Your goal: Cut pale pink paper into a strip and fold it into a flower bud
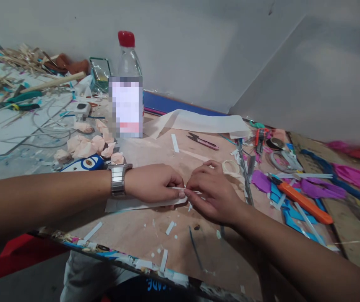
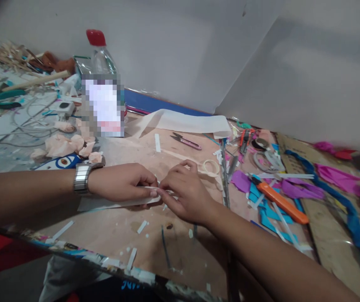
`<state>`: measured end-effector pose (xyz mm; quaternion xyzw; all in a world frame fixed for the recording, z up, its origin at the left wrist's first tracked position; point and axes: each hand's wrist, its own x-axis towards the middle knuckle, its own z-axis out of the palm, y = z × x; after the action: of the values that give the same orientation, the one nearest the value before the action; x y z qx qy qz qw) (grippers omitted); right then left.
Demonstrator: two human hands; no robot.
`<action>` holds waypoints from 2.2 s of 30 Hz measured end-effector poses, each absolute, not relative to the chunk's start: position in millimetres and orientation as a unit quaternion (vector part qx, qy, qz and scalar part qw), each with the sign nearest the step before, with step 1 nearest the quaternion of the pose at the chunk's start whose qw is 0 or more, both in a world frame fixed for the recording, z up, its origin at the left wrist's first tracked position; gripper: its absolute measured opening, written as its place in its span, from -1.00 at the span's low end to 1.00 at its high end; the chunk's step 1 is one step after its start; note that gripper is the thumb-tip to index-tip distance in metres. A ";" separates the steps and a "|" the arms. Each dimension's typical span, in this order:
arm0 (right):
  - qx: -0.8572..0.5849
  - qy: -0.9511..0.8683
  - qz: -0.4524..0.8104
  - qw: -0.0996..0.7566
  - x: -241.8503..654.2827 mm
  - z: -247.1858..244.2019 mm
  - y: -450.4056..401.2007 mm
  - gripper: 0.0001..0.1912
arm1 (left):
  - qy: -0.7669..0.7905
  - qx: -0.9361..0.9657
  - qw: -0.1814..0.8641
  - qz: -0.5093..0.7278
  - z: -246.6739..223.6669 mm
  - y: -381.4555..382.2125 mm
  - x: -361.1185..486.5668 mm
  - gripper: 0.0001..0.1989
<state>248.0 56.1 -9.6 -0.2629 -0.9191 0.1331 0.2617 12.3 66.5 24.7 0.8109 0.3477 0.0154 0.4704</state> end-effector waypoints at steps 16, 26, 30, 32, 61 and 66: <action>-0.270 -0.918 0.132 0.257 248.6 -10.4 56.6 -0.88 | 0.348 0.787 0.509 0.023 25.1 65.9 12.0 -0.65; -0.283 -0.912 0.138 0.262 247.9 -8.5 55.6 -0.91 | 0.353 0.756 0.551 0.021 22.9 64.2 11.7 -0.65; -0.280 -0.913 0.133 0.264 248.4 -9.9 56.2 -0.88 | 0.344 0.759 0.551 0.028 23.0 64.7 11.1 -0.64; -0.279 -0.915 0.132 0.261 248.5 -9.7 56.1 -0.88 | 0.345 0.761 0.549 0.023 23.7 64.7 11.4 -0.64; -0.243 -0.917 0.126 0.289 248.6 -7.0 55.6 -0.98 | 0.356 0.756 0.549 0.019 25.0 64.6 12.8 -0.69; -0.240 -0.918 0.129 0.290 248.4 -8.7 56.3 -0.91 | 0.349 0.768 0.536 0.024 23.9 65.3 12.5 -0.71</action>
<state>248.4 56.3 -8.7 -0.2397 -0.9175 0.1294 0.2898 12.5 65.3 23.9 0.7682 0.3495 0.0236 0.5359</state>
